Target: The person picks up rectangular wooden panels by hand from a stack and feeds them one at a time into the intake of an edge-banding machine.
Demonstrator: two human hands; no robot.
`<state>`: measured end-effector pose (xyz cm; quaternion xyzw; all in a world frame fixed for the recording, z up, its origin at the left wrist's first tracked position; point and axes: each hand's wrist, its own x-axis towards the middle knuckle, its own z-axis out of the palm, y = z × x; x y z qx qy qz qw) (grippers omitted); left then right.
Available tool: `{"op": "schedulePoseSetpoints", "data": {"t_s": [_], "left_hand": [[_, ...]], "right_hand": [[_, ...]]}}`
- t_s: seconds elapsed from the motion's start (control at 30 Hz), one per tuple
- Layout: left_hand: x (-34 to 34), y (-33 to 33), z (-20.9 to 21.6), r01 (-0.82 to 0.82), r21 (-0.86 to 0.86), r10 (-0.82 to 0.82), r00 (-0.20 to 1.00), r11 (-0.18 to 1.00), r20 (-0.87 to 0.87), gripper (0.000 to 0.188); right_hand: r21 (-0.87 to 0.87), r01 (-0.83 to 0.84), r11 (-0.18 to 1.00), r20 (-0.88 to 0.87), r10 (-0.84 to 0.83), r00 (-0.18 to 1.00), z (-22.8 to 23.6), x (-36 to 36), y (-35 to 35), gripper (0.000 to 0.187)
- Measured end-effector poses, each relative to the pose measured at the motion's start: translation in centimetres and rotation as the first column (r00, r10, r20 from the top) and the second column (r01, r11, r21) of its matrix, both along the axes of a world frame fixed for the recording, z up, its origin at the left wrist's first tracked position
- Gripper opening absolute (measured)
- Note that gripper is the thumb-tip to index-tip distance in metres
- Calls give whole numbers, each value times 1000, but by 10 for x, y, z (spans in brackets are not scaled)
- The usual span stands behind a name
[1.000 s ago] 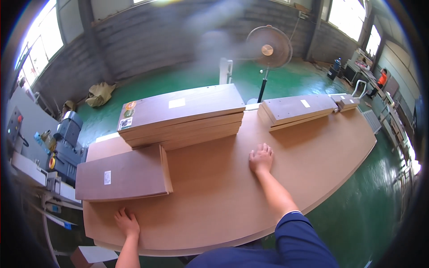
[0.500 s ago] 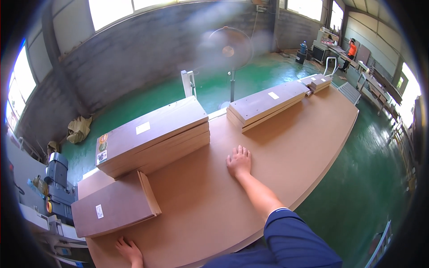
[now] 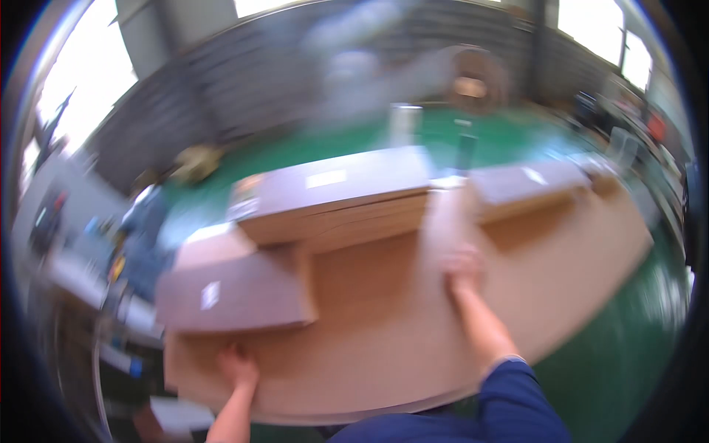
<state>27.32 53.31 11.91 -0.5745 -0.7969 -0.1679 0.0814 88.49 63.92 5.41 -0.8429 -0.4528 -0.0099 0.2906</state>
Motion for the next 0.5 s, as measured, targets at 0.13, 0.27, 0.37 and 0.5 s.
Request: {"op": "schedulePoseSetpoints", "data": {"t_s": [0.13, 0.27, 0.37, 0.5], "left_hand": [[-6, 8, -5, 40, -19, -41, 998, 999, -46, 31], [-11, -14, 5, -53, -193, 51, 999, 980, -16, 43], [-19, -28, -5, -70, -185, 63, 997, 980, -45, 44], [-8, -21, 5, -95, -173, 92, 995, 980, -26, 42]], "right_hand": [[-13, -28, 1000, 224, 31, 974, -2, 21, -11, 38], [-107, -28, 994, 361, 65, 930, 18, -3, -12, 39], [-410, 1, 912, 219, 97, 971, 69, -35, -17, 56], [-342, 54, 938, 356, 76, 931, 28, 2, -10, 55]]}}
